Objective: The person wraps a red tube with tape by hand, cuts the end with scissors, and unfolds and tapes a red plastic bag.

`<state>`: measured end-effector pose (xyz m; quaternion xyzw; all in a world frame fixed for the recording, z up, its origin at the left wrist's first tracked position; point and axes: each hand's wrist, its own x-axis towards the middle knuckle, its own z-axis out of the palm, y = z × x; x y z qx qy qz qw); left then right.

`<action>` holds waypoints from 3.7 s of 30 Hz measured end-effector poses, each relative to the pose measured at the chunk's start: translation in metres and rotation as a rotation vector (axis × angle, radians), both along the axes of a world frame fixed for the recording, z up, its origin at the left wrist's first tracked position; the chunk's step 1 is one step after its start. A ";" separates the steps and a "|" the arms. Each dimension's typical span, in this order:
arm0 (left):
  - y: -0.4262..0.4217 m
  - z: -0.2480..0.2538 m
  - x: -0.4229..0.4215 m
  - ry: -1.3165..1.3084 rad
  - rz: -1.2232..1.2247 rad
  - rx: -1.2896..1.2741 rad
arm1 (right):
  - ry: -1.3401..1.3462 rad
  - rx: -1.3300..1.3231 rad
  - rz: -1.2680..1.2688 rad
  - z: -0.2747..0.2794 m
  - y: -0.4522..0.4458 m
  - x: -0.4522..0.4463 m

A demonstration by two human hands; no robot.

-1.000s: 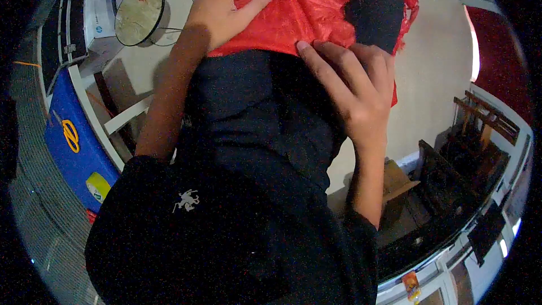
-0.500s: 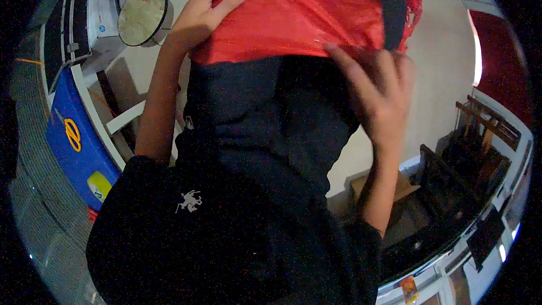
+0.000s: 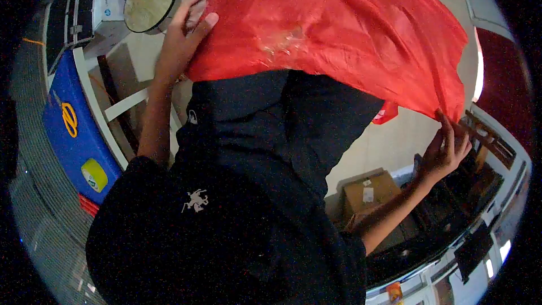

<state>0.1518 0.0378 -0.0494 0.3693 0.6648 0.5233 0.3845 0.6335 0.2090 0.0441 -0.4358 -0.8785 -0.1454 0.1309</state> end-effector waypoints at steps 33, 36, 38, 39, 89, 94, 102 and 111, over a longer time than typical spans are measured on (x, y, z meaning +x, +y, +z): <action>0.052 0.043 0.020 0.707 -0.550 0.134 | 0.581 -0.965 0.516 -0.022 -0.027 -0.269; 0.052 0.040 0.020 0.699 -0.522 0.137 | 0.556 -0.954 0.553 -0.022 -0.027 -0.267; 0.052 0.041 0.022 0.729 -0.504 0.129 | 0.558 -0.943 0.548 -0.018 -0.031 -0.266; 0.051 0.041 0.023 0.760 -0.488 0.124 | 0.494 -0.671 0.609 -0.013 -0.034 -0.265; 0.054 0.065 0.067 1.022 -0.325 0.069 | 0.461 -0.450 -0.336 -0.053 -0.071 -0.011; 0.059 0.067 0.066 0.940 -0.325 0.099 | 0.449 -0.160 0.219 -0.004 -0.027 -0.169; -0.025 0.052 0.002 0.757 -0.273 0.129 | 0.550 -0.306 0.128 -0.036 -0.005 -0.102; -0.032 0.052 0.014 0.551 -0.280 0.273 | 0.400 -0.387 0.011 -0.035 0.003 -0.043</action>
